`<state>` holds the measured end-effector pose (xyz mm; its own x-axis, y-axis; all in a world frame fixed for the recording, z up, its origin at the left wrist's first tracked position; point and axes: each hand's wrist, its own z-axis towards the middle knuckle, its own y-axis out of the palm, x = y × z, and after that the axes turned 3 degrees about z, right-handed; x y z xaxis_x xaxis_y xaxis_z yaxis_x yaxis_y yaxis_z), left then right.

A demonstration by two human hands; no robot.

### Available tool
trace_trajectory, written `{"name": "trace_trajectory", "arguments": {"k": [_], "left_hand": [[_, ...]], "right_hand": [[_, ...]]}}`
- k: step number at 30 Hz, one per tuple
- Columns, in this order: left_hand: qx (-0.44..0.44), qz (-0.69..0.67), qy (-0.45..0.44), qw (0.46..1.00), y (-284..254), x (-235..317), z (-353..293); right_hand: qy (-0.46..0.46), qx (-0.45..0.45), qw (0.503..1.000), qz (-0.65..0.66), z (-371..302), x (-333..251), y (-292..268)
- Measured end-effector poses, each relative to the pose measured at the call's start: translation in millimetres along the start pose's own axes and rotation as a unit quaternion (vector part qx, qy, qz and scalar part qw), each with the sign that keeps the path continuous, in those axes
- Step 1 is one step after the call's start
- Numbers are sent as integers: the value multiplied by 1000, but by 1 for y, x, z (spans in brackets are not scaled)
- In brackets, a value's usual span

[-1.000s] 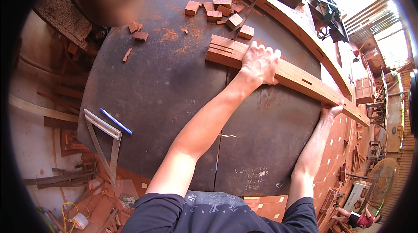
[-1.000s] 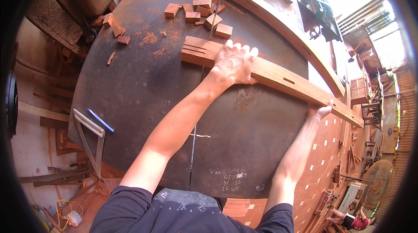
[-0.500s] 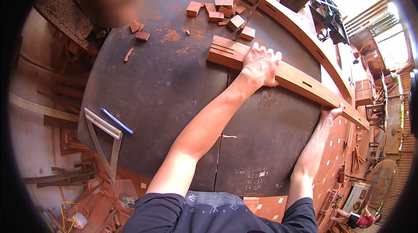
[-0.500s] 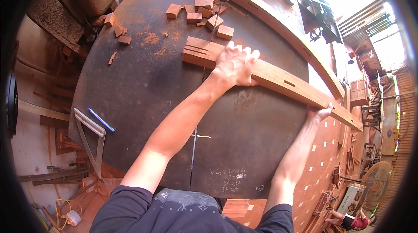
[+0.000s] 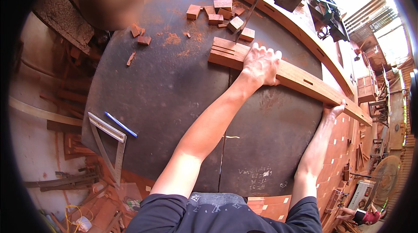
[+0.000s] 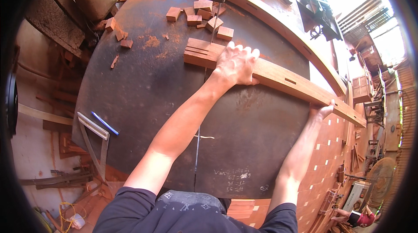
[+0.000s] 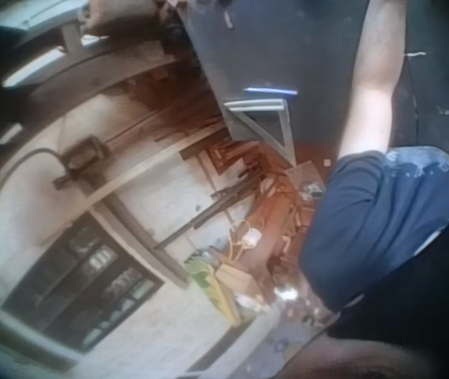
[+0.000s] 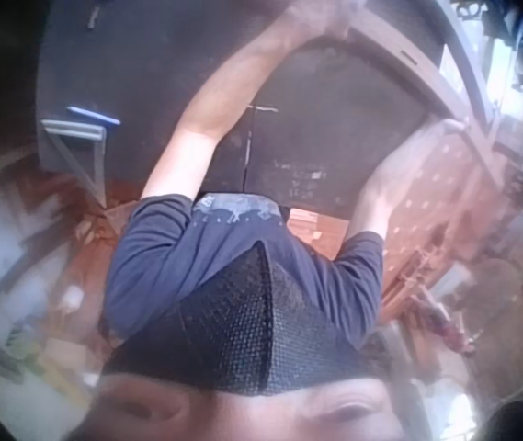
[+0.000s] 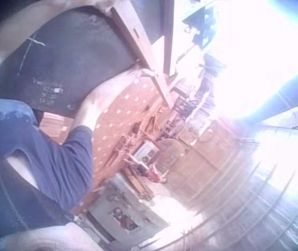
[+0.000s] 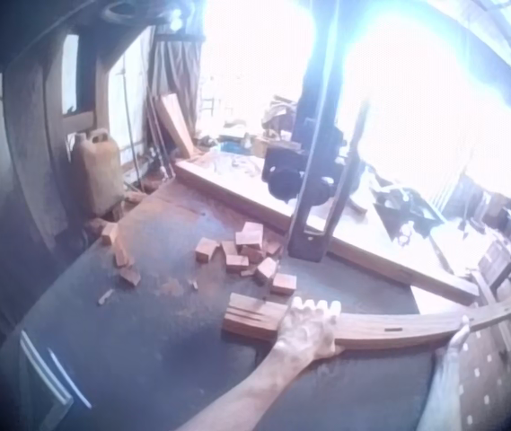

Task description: The person uses a bandsaw to cut a long wooden plank into smaller pieces. They measure and mark the wood with a square ruler and pen, then feed the plank through the saw to make precise cuts.

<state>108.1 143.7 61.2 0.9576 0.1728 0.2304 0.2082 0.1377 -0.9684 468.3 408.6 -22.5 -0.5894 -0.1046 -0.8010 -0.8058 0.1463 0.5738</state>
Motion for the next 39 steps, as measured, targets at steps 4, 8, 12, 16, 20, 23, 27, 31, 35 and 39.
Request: {"name": "trace_trajectory", "arguments": {"k": [4, 8, 12, 16, 20, 23, 27, 31, 35, 39], "left_hand": [[-12, 2, -6, 1000, -2, 0, 1], [-12, 6, -14, 1000, 0, -7, -3], [-12, 2, -2, 1000, -4, -1, 1], [-13, 2, 0, 1000, -4, -2, 2], [-15, -1, -4, 1000, -3, -4, 3], [-8, -2, -3, 1000, -2, -3, 4], [-11, -1, -11, 1000, -3, -3, 4], [-12, -2, -8, 1000, -4, -3, 4], [-22, 2, -10, 1000, -7, -4, 5], [-30, -2, -12, 999, -6, -4, 8]], "right_hand": [[-5, 2, 1000, -1, -3, 3, 2], [6, 19, 1000, 1, -13, 15, 19], [0, 18, 1000, 2, -10, 1, 9], [5, 15, 1000, 3, -2, 3, 2], [10, 10, 1000, 1, 4, 5, -2], [14, -7, 1000, 0, 11, 2, -10], [10, 6, 1000, -5, 11, 5, -8], [14, 2, 1000, 0, 13, 4, -9], [11, 6, 1000, -9, 13, 5, -10], [19, 0, 1000, -2, 15, 3, -11]]}}
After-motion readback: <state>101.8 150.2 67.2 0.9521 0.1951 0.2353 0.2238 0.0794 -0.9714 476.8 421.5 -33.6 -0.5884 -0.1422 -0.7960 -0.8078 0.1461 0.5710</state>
